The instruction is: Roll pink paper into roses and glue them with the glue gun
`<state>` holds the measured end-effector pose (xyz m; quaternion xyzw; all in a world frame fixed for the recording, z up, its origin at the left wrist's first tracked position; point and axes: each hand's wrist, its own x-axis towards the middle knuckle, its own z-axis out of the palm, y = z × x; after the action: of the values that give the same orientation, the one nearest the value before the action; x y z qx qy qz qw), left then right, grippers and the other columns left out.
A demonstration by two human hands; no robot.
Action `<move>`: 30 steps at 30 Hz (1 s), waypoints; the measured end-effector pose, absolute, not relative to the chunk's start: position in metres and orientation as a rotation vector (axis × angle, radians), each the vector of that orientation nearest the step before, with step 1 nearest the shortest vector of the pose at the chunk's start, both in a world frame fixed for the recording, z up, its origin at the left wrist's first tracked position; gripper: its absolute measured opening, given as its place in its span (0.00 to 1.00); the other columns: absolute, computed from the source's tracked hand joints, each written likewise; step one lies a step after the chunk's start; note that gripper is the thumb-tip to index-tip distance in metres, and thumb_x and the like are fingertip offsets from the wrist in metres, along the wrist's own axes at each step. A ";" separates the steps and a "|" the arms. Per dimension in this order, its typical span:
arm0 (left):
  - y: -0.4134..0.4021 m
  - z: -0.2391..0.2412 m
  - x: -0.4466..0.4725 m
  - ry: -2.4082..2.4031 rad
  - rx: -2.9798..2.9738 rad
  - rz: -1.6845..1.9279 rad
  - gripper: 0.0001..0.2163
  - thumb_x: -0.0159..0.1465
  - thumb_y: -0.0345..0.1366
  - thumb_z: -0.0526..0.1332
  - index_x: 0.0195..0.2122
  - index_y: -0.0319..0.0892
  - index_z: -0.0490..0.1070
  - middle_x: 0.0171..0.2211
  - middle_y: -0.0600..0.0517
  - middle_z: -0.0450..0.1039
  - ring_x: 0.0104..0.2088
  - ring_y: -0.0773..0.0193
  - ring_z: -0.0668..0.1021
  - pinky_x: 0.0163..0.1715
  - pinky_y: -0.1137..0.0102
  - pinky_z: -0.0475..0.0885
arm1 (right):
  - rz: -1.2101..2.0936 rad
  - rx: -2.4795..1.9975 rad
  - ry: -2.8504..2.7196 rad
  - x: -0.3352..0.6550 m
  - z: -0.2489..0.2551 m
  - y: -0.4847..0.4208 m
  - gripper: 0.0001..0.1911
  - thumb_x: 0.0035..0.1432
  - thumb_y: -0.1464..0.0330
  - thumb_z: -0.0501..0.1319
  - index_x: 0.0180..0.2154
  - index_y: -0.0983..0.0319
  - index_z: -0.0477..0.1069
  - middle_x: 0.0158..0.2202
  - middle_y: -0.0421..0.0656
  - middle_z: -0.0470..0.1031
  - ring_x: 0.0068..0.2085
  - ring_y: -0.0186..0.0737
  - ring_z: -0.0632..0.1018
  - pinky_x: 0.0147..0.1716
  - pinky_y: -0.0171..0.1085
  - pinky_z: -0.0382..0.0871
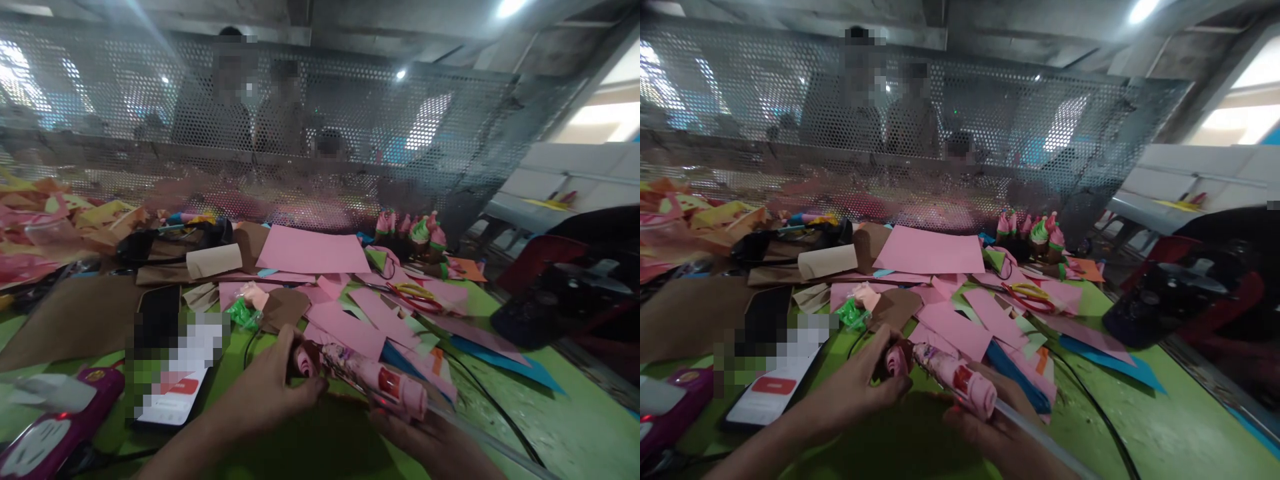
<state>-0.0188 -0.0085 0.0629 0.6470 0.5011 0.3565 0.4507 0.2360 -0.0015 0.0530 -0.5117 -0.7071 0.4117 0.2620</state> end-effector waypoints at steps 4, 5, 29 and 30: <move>-0.008 0.067 -0.018 1.235 1.598 0.858 0.10 0.61 0.43 0.60 0.37 0.46 0.62 0.34 0.53 0.70 0.36 0.57 0.72 0.36 0.64 0.65 | 1.121 -1.414 -1.891 0.234 0.057 -0.003 0.29 0.52 0.49 0.65 0.52 0.55 0.76 0.59 0.50 0.73 0.54 0.59 0.78 0.51 0.50 0.76; -0.008 0.068 -0.018 1.237 1.596 0.853 0.10 0.61 0.44 0.60 0.37 0.46 0.61 0.34 0.52 0.70 0.36 0.57 0.72 0.36 0.64 0.65 | 1.135 -1.410 -1.888 0.234 0.056 -0.003 0.29 0.52 0.49 0.65 0.53 0.55 0.75 0.59 0.50 0.73 0.54 0.59 0.78 0.51 0.50 0.76; -0.008 0.072 -0.019 1.318 1.655 0.789 0.09 0.61 0.40 0.59 0.38 0.46 0.59 0.37 0.52 0.70 0.38 0.58 0.72 0.38 0.62 0.65 | 1.152 -1.474 -1.743 0.227 0.049 -0.007 0.36 0.50 0.46 0.65 0.56 0.57 0.72 0.59 0.49 0.73 0.57 0.54 0.75 0.55 0.44 0.72; -0.008 0.072 -0.019 1.318 1.658 0.792 0.09 0.61 0.41 0.59 0.38 0.46 0.59 0.37 0.52 0.70 0.38 0.58 0.72 0.38 0.62 0.65 | 1.149 -1.475 -1.763 0.228 0.051 -0.006 0.35 0.51 0.47 0.65 0.57 0.57 0.72 0.59 0.49 0.73 0.57 0.54 0.75 0.56 0.45 0.72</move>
<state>-0.0188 -0.0075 0.0724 0.6631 0.5275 0.3170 0.4261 0.2280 -0.0061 0.0509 -0.5508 -0.6581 0.4289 0.2821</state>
